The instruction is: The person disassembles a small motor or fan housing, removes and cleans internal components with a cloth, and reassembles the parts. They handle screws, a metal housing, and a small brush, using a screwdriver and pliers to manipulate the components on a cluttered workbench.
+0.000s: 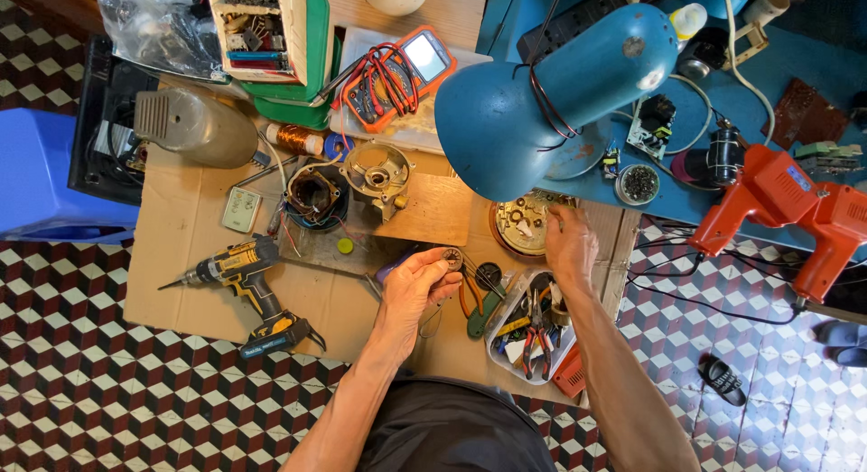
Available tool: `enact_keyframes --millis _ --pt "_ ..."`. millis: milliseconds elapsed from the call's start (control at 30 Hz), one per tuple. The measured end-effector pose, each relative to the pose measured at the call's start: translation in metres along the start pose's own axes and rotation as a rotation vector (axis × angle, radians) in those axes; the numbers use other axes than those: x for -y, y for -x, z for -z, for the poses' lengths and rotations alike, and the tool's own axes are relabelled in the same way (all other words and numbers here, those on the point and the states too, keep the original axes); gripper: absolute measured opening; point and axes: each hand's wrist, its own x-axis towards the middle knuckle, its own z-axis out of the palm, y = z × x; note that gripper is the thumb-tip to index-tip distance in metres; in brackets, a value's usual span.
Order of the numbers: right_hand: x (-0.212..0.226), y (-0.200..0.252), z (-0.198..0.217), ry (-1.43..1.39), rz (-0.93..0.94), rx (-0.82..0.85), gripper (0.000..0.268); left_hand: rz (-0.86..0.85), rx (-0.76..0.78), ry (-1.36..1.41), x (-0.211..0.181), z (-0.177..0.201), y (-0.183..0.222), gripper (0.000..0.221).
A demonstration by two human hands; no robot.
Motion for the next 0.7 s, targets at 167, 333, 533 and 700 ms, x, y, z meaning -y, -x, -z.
enact_keyframes --millis 167,333,533,700 --pt "-0.017 -0.029 -0.014 0.191 0.127 0.065 0.029 0.003 -0.009 -0.012 -0.002 0.000 -0.002 0.041" --pt "-0.034 -0.041 -0.032 0.244 0.212 0.098 0.029 0.006 -0.019 -0.029 -0.005 0.002 -0.006 0.042" --pt "0.003 -0.033 0.006 0.257 0.072 0.214 0.025 -0.005 -0.006 -0.079 -0.004 -0.010 -0.015 0.044" --pt "0.068 0.023 0.058 -0.231 -0.197 0.248 0.023 -0.049 0.047 -0.051 0.000 -0.024 -0.021 0.042"
